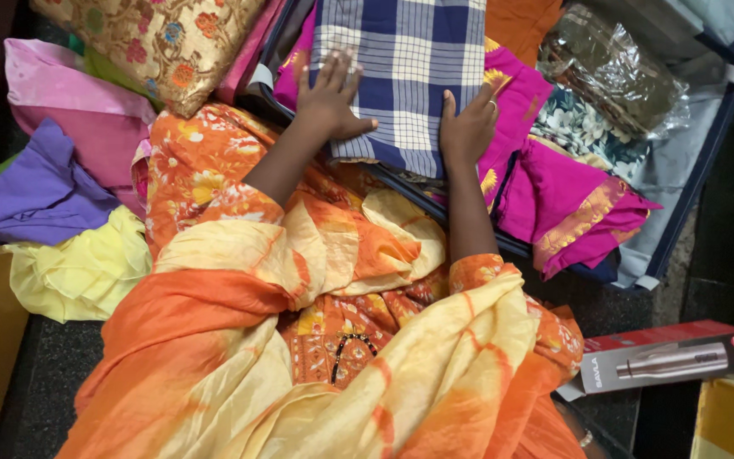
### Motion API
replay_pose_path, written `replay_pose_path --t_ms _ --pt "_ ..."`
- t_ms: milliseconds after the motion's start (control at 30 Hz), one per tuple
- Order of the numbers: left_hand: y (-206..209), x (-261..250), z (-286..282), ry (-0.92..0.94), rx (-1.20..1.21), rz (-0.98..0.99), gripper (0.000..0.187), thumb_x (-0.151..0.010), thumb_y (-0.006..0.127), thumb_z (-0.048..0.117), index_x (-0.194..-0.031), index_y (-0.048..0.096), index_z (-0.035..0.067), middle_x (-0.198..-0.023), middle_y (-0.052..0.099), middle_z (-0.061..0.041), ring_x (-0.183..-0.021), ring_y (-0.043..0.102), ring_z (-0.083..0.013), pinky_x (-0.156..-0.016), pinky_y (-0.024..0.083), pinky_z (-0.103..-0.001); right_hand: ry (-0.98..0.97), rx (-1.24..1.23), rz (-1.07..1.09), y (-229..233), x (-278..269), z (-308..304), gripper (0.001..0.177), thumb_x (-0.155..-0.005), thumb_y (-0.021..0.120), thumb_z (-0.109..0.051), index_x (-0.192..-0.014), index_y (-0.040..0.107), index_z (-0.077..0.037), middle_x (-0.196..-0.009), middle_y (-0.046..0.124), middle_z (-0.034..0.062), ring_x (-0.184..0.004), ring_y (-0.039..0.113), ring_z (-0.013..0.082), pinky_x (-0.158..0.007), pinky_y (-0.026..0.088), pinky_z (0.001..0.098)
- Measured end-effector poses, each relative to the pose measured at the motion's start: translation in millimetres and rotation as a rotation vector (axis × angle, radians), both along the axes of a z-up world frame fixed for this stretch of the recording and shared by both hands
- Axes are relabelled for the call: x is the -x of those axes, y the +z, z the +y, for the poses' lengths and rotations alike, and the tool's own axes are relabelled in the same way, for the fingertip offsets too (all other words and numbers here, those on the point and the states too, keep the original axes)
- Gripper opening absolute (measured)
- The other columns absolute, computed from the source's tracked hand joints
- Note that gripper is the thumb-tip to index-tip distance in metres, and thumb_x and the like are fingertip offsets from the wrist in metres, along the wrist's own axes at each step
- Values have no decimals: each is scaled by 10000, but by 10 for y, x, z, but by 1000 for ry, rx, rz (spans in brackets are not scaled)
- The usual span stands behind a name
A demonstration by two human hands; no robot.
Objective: The person folds and arranges various colorful garments into an open suitcase. They handle a pink patterned cloth, a blue and white checkered fabric, and a gold brocade textile, smoothing and stacking them by hand.
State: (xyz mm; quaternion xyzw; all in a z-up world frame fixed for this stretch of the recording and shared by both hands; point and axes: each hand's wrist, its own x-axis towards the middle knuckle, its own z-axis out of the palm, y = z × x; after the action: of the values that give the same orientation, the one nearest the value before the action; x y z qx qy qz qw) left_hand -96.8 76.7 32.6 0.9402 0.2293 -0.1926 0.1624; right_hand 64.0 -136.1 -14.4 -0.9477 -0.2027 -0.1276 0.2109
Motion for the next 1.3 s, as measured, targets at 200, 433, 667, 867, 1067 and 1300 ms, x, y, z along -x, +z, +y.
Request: replay_pose_path --t_ms 200,433,667,867,1067,1300 --pt "34 55 -176 459 87 -272 1198 -844 752 580 -1645 -2 108 -1688 -33 -277 -1555 -10 -446 -1230 54 -639 -133 -57 212 164 23 13 597 -965 687 -483 -1296 496 -25 -1052 715 225 -977 703 427 -827 537 533" --pt "-246 32 -44 694 287 -581 1089 -827 837 325 -1582 188 -116 -1345 637 -301 -1280 616 -395 -1163 444 -449 -117 -89 235 125 -45 -37 579 -983 625 -453 -1369 488 -44 -1038 730 233 -980 710 430 -820 540 531" --pt "-308 -18 324 715 983 -552 792 -734 873 304 -1307 582 -159 -1212 738 -213 -1085 749 -277 -912 598 -350 -88 -45 138 40 -44 -33 584 -1016 645 -409 -1415 449 -32 -1146 678 252 -1076 659 445 -890 511 548" --pt "-157 38 285 769 1374 -684 652 -712 865 228 -1217 567 -56 -1089 731 -129 -1016 721 -234 -884 605 -371 70 -5 -204 230 132 86 692 -943 678 -310 -1489 382 -7 -1418 540 225 -1345 506 384 -1056 395 560" --pt "-188 63 273 748 1340 -696 570 -734 825 229 -1186 591 -27 -1021 724 -89 -952 706 -184 -802 600 -356 391 -35 331 1046 1054 533 804 -995 678 -496 -1575 316 -73 -1469 570 206 -1303 584 353 -1128 420 541" --pt "-457 30 360 645 1387 -720 224 -851 726 222 -932 746 13 -899 730 -61 -803 678 -143 -719 557 -318 474 420 166 1161 1692 993 1037 -729 781 -357 -1478 227 99 -1211 610 310 -1129 617 464 -849 511 632"
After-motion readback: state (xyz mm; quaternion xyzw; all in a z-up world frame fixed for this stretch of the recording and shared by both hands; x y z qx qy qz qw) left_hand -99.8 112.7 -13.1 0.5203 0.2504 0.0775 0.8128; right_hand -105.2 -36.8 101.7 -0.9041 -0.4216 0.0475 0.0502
